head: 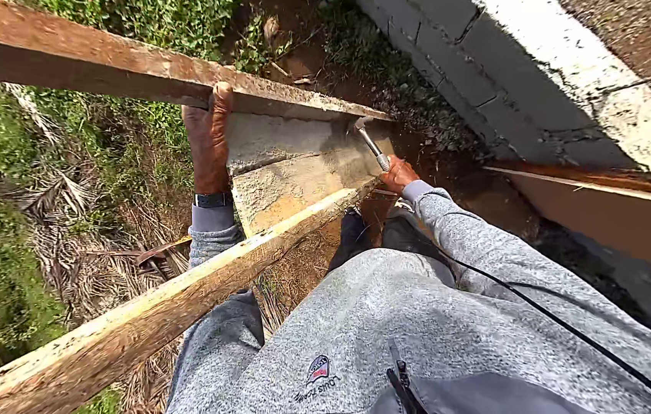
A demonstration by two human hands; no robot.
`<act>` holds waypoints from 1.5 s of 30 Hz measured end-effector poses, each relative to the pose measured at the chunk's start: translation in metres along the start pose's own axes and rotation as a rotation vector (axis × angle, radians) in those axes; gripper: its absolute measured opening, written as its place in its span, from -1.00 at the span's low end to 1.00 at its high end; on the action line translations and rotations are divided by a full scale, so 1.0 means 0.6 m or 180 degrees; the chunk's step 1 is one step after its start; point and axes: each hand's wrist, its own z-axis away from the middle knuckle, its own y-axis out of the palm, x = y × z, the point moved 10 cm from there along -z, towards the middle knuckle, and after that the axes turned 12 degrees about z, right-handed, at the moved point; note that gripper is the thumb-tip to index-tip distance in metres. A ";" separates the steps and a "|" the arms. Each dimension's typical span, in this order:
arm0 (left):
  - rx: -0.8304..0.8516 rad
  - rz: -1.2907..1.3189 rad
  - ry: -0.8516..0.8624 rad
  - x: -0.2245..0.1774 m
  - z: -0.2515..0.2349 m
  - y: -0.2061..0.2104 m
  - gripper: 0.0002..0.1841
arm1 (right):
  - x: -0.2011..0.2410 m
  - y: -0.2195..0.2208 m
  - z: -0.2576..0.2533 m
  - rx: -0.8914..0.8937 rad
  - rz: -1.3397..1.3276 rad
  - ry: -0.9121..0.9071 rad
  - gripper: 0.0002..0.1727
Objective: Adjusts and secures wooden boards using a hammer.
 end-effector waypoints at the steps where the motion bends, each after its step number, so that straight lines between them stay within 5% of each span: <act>1: -0.0007 0.0008 0.0015 0.001 -0.005 0.001 -0.53 | 0.012 -0.004 0.006 -0.0024 -0.0027 -0.0040 -0.42; 9: -0.0075 0.0099 -0.0036 0.004 -0.027 0.032 -0.55 | 0.122 -0.061 0.150 -0.0043 -0.0252 -0.0331 -0.41; 14: -0.0009 0.0284 -0.0015 0.004 -0.039 0.055 -0.54 | 0.154 -0.108 0.238 -0.0705 -0.0425 -0.0836 -0.46; 22: 0.0133 0.0205 0.0008 -0.010 -0.026 0.075 -0.57 | 0.193 -0.148 0.204 -0.0947 -0.0904 -0.1722 -0.46; 31: 0.0103 0.0221 -0.0013 -0.016 0.032 0.045 -0.59 | 0.038 -0.065 0.022 -0.0192 -0.0703 -0.0235 -0.39; 39: 0.0264 0.0008 0.0057 -0.009 0.033 0.015 -0.53 | 0.165 -0.086 0.158 -0.0384 -0.0728 -0.1214 -0.48; 42: 0.0310 -0.0059 0.0089 -0.003 0.029 0.001 -0.51 | 0.137 -0.060 0.136 -0.0368 -0.0777 -0.1221 -0.49; 45: 0.0353 -0.0115 0.0115 -0.009 0.034 0.004 -0.45 | 0.043 -0.033 0.076 -0.0302 -0.0921 -0.0483 -0.42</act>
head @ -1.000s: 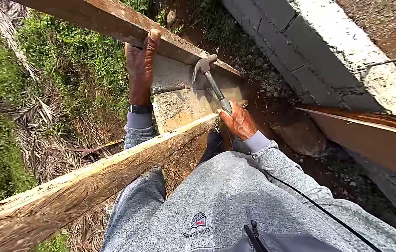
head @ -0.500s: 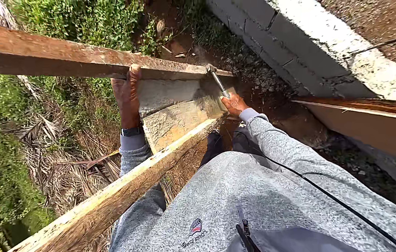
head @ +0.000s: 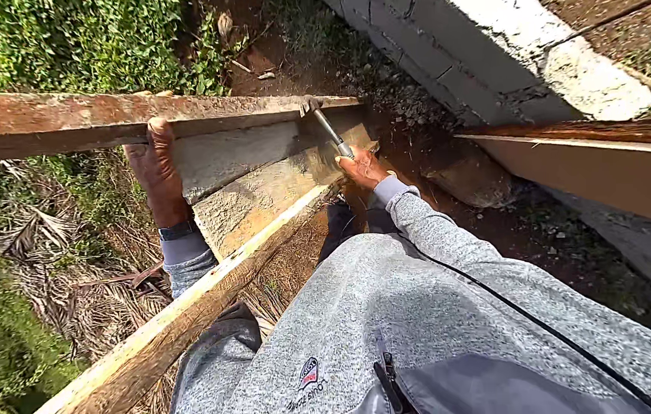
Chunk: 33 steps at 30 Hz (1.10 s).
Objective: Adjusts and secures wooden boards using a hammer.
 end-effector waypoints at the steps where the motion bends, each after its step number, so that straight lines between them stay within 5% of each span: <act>1: -0.0033 -0.0080 -0.0018 -0.001 0.003 -0.001 -0.45 | -0.035 -0.009 -0.009 -0.0031 -0.0048 0.0257 -0.40; 6: 0.0224 -0.0104 0.0096 0.004 0.010 -0.011 -0.38 | -0.138 -0.068 -0.003 -0.0826 -0.1751 0.0794 -0.52; 10: 0.0282 -0.0117 0.0060 0.006 0.005 -0.004 -0.37 | -0.099 -0.003 -0.064 -0.0958 -0.3810 0.0699 -0.51; 13: 0.0126 -0.0066 -0.0038 0.010 0.000 -0.004 -0.37 | -0.071 0.071 -0.093 0.0403 -0.3261 0.1114 -0.50; 15: -0.0242 -0.0253 -0.0168 0.012 -0.003 -0.016 -0.45 | -0.067 0.049 -0.103 0.0716 -0.2828 0.1135 -0.49; 20: -0.0058 -0.0192 -0.0014 0.011 -0.014 -0.012 -0.52 | -0.067 -0.010 -0.082 -0.0423 -0.2902 0.1002 -0.51; 22: 0.0067 -0.0193 -0.0019 0.009 -0.015 -0.002 -0.47 | -0.069 0.015 -0.093 -0.0306 -0.2898 0.1030 -0.53; 24: 0.0167 -0.0150 -0.0039 0.009 -0.012 0.008 -0.39 | -0.080 0.043 -0.108 0.0556 -0.2712 0.1167 -0.55; 26: 0.0063 -0.0197 -0.0055 0.009 -0.015 0.003 -0.40 | -0.098 0.021 -0.111 0.0834 -0.2238 0.1142 -0.52; 29: -0.0370 -0.0412 -0.0219 0.013 -0.014 -0.006 -0.51 | -0.142 -0.019 -0.064 0.0343 -0.1948 0.1145 -0.52; 33: -0.0503 -0.0407 -0.0237 0.013 -0.026 -0.014 -0.46 | -0.219 -0.018 0.029 -0.0314 -0.2994 0.1322 -0.54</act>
